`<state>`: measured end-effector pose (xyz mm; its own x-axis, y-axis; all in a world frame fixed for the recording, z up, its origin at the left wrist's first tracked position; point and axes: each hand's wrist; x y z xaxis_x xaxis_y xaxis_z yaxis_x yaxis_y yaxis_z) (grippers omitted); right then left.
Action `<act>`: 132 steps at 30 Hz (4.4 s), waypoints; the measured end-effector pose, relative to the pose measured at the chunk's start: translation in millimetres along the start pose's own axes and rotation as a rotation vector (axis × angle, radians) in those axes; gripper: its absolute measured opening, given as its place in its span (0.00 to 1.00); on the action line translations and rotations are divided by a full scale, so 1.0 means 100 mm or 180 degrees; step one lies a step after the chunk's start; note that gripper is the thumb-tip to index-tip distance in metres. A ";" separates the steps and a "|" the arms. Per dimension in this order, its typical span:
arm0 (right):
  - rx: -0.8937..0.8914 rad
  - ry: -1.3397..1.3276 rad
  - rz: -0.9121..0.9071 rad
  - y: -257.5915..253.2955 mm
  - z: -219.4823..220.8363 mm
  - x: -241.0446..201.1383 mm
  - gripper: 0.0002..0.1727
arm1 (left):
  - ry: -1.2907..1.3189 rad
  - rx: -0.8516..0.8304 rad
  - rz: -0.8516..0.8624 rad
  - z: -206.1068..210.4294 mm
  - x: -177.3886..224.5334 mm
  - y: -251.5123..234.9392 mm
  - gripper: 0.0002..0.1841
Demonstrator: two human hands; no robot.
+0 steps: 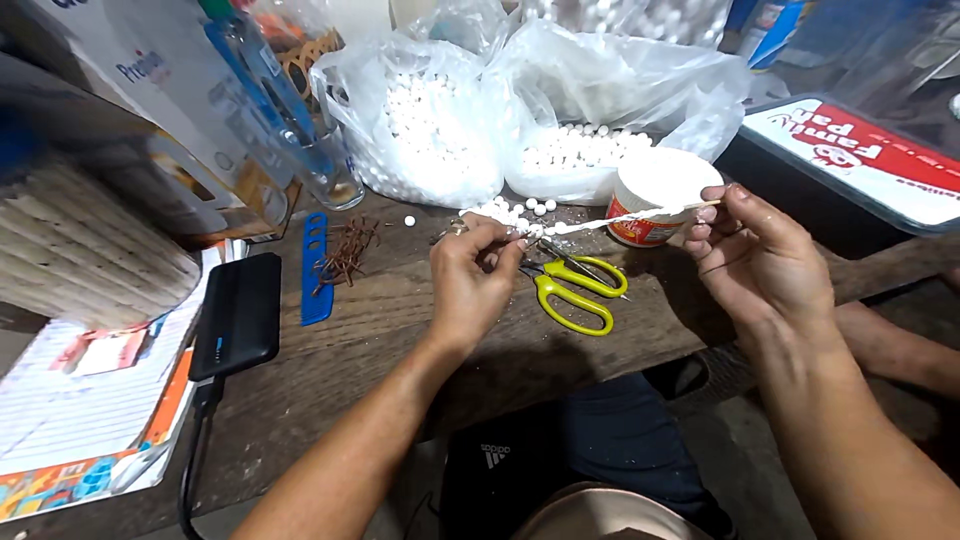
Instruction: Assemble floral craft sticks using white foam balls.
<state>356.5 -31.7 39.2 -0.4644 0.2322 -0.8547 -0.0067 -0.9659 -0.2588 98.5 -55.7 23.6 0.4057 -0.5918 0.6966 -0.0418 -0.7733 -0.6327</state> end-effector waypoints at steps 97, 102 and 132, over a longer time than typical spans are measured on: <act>-0.2002 0.0594 0.0483 -0.63 0.87 0.51 0.15 | -0.0476 0.0318 0.0121 -0.21 -0.12 -0.04 0.02; -0.2015 0.0770 0.0185 -0.61 0.89 0.54 0.13 | -0.0511 0.0318 0.0152 -0.21 -0.13 -0.04 0.02; -0.2214 0.1237 -0.0438 -0.57 0.90 0.57 0.11 | -0.0814 0.0331 0.0327 -0.16 -0.13 -0.03 0.05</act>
<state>251.3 26.2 45.7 -0.1577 0.4906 -0.8570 0.5707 -0.6630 -0.4845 79.0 -48.9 22.2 0.6217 -0.5789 0.5276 -0.0060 -0.6771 -0.7359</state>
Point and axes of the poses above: each hand's wrist, its own y-axis away from the middle knuckle, its own z-axis out of the palm, x = y × z, and after that the axes turned 5 degrees about -x, right-handed
